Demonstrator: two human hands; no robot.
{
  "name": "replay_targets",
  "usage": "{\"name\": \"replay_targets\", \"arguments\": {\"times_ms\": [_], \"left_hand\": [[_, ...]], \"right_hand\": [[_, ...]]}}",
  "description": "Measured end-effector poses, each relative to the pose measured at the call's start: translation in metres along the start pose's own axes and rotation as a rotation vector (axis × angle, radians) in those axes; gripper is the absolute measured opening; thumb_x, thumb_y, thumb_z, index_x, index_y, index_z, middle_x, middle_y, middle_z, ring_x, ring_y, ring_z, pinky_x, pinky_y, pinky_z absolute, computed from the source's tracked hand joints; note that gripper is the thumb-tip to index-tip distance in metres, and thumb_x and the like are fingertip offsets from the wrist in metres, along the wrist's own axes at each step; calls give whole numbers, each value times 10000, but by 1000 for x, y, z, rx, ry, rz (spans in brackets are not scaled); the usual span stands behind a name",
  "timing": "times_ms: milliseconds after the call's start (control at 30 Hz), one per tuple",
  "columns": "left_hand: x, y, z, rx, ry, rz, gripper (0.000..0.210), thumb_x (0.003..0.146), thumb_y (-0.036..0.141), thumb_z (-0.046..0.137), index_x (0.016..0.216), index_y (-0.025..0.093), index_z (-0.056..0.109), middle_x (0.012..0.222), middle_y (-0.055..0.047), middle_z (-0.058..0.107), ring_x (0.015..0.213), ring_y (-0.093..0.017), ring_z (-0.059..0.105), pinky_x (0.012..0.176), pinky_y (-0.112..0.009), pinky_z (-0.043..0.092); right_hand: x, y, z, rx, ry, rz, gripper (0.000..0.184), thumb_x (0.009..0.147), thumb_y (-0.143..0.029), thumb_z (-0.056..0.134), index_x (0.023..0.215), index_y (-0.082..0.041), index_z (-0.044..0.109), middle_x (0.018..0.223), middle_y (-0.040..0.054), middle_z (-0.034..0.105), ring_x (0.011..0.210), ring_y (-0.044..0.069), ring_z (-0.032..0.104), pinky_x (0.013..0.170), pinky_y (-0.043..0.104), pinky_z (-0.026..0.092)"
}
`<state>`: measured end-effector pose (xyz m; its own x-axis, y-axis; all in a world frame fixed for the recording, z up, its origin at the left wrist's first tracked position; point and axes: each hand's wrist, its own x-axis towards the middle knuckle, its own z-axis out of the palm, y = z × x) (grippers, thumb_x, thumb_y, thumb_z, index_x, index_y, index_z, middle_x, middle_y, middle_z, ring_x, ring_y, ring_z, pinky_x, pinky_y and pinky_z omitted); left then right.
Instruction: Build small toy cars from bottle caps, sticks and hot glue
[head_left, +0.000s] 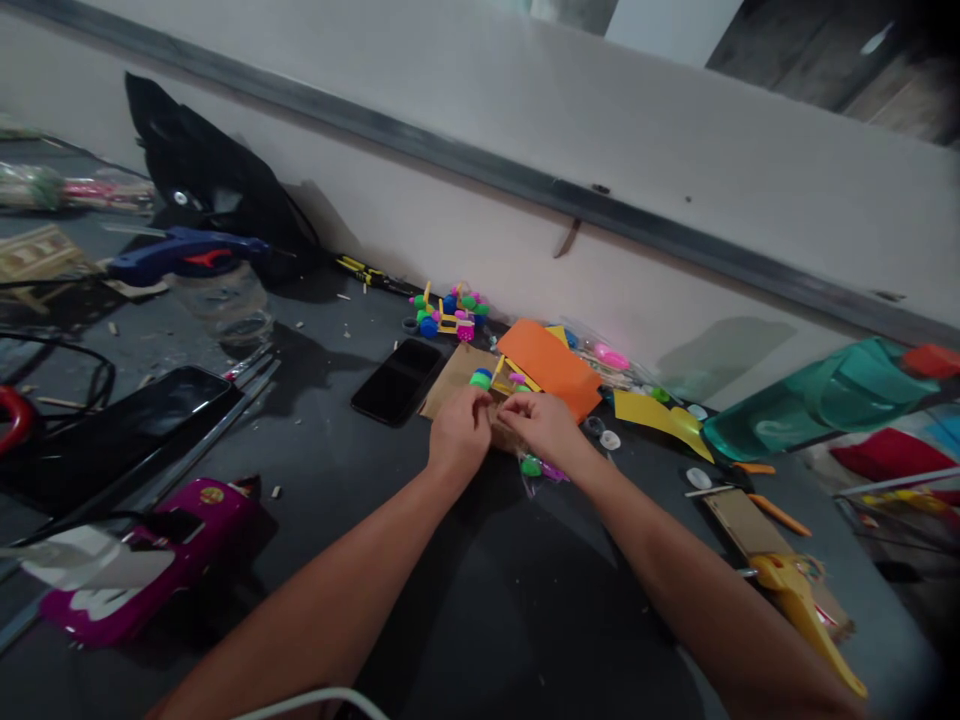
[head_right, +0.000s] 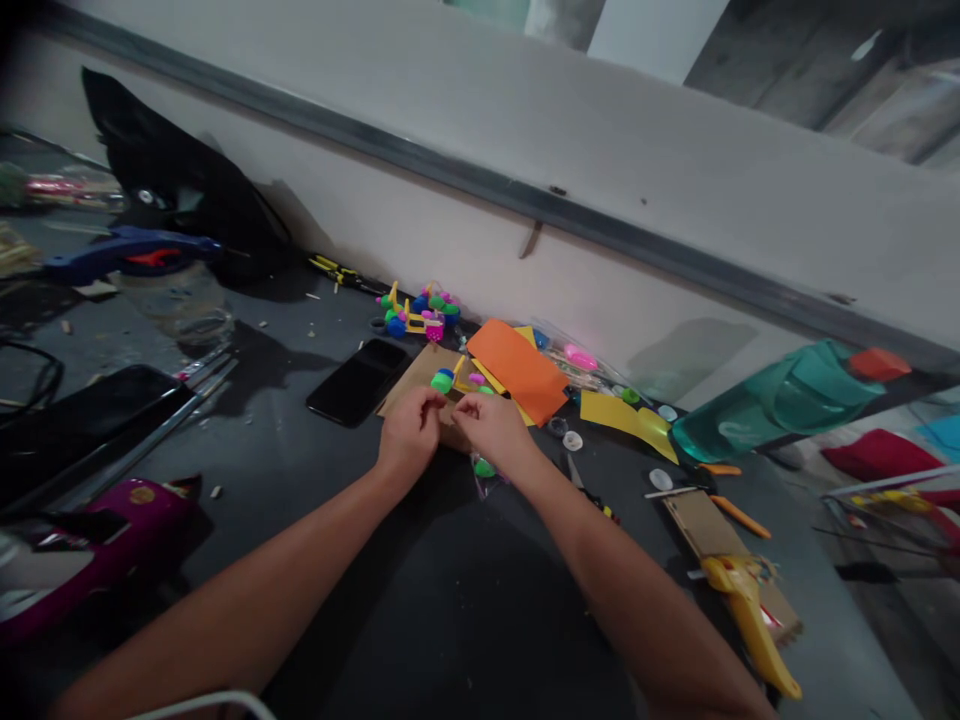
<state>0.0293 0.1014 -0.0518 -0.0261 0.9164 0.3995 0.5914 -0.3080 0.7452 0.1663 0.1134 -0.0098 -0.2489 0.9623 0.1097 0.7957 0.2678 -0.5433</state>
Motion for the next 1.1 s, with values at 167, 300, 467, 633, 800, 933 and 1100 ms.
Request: {"name": "replay_targets", "arguments": {"times_ms": [167,300,467,633,800,933,1100], "left_hand": [[1,2,-1,-4,-119,-69,293,856,417,435,757,188,589,723,-11,629,653,-142,555,550,-240,355],[1,-1,2,60,-126,-52,246,856,365,446,773,189,596,713,-7,636,610,-130,543,534,-237,318],[0,0,3,157,-153,11,219,862,336,448,804,195,605,729,-22,649,645,-151,575,552,-247,331],[-2,1,6,154,-311,208,193,868,287,439,842,214,616,790,-24,666,737,-169,604,606,-251,375],[-4,2,6,101,-334,364,190,868,206,425,824,212,611,803,-10,656,748,-153,592,649,-253,411],[-7,6,2,33,-362,464,207,881,208,407,822,200,606,894,-21,653,819,-141,587,720,-250,434],[-8,5,3,79,-378,526,221,880,249,423,838,204,635,901,-36,652,850,-160,587,746,-279,454]], "right_hand": [[-36,-12,-7,-167,-101,-289,165,824,-208,523,775,-238,678,686,-13,669,618,125,582,542,220,360],[-69,-27,-17,-241,-182,-533,192,865,-255,502,869,-253,694,696,9,669,647,130,585,576,235,384],[-77,-27,-36,80,-143,-465,190,860,-327,520,870,-268,700,710,1,672,669,129,599,625,243,435],[-32,21,-37,247,326,152,248,798,-370,530,755,-182,686,664,13,649,643,150,585,596,248,435],[-5,44,-14,366,168,329,230,747,-377,574,727,-162,653,611,11,631,459,103,501,433,212,365],[-8,36,-4,499,33,429,314,800,-416,501,827,-134,638,645,43,651,352,59,397,323,189,268],[-10,24,-11,636,-87,518,412,821,-466,467,791,-105,664,529,28,585,336,44,362,299,170,194]]}}
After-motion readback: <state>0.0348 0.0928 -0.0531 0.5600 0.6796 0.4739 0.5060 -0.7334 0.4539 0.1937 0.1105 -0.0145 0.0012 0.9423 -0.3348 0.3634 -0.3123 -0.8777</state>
